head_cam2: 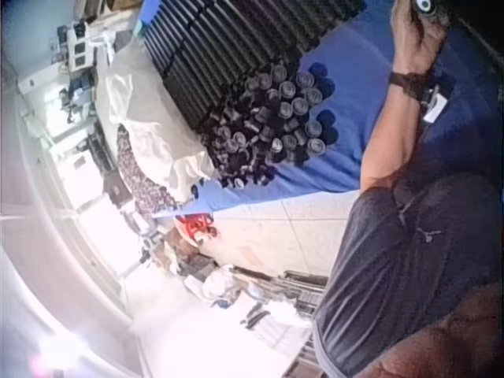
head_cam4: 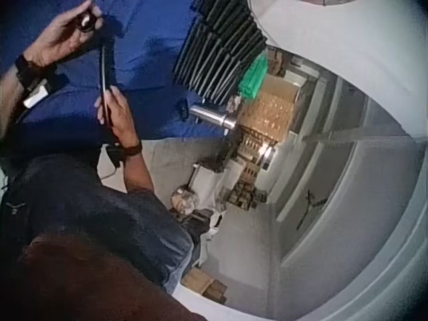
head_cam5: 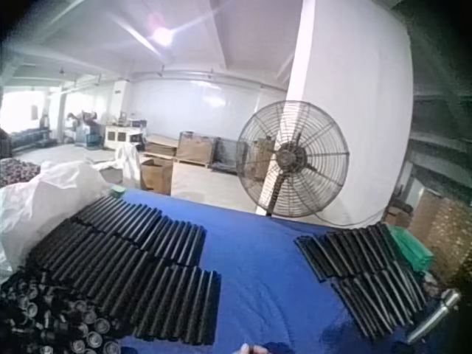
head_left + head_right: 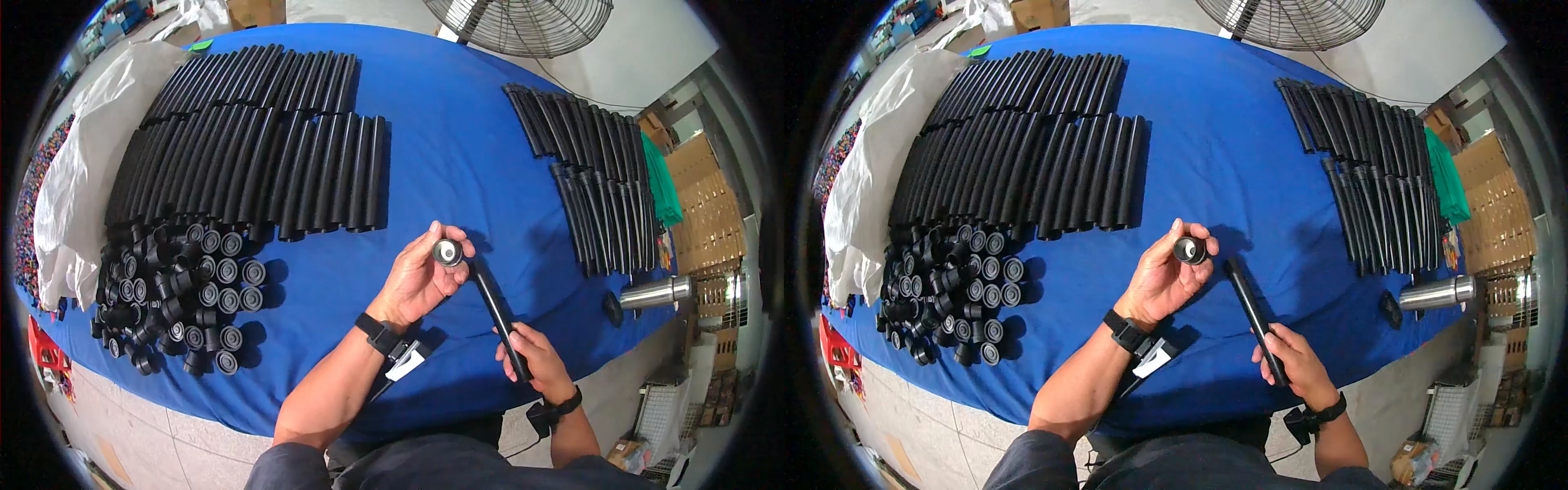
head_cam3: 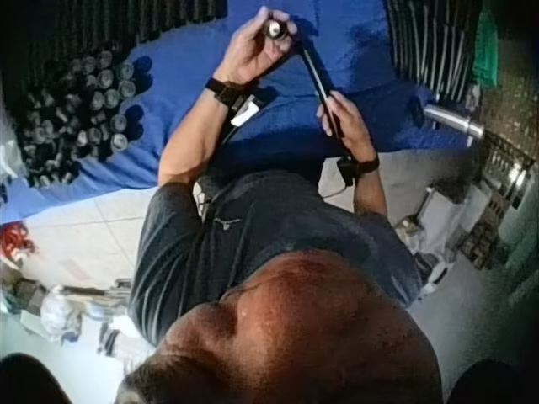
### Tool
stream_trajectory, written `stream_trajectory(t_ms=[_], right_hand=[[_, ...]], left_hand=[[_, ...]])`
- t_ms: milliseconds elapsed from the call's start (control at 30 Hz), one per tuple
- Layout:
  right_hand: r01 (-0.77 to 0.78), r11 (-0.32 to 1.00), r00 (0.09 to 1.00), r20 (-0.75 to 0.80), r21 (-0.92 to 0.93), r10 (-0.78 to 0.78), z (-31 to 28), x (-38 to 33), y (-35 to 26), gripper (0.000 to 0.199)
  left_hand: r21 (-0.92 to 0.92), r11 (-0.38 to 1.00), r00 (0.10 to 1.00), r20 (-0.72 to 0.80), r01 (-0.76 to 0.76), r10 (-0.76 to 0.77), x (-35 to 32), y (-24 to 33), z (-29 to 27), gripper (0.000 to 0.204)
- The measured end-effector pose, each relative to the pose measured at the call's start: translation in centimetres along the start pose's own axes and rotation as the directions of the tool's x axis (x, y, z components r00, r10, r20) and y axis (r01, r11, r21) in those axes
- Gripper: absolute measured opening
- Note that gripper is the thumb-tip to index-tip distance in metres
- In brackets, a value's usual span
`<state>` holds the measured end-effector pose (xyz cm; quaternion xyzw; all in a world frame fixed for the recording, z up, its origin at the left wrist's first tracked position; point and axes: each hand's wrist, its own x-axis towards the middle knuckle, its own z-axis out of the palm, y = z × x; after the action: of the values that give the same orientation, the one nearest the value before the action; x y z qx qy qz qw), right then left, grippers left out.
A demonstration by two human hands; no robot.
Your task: The person repeatedly picks up a black cylindrical pole and a small black cap, then presses the cap onto one end of the pole. After each assembly, the person places the completed pole onto a growing stack on the blue-covered table. The process is repeated multiple times with consistent hand motions.
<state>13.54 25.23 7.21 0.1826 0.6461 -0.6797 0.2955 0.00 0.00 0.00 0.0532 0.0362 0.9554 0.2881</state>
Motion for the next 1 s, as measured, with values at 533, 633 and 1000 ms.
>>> stream_trajectory(t_ms=[533, 633, 1000], right_hand=[[0.359, 0.825, 0.923, 0.035, -0.438, -0.383, 4.4, -1.5, -0.5, 0.044], [0.420, 0.801, 0.897, 0.060, -0.426, -0.438, 5.5, -0.7, -0.2, 0.047], [0.324, 0.776, 0.928, 0.021, -0.541, -0.373, 6.9, 0.5, 0.5, 0.055]], left_hand=[[0.203, 0.967, 0.952, -0.231, -0.153, 0.199, -0.2, -0.1, 0.1, 0.057], [0.267, 0.953, 0.952, -0.227, -0.141, 0.204, -0.2, 0.0, 0.3, 0.062], [0.093, 0.985, 0.940, -0.296, -0.149, 0.170, 0.0, 0.1, 0.8, 0.063]])
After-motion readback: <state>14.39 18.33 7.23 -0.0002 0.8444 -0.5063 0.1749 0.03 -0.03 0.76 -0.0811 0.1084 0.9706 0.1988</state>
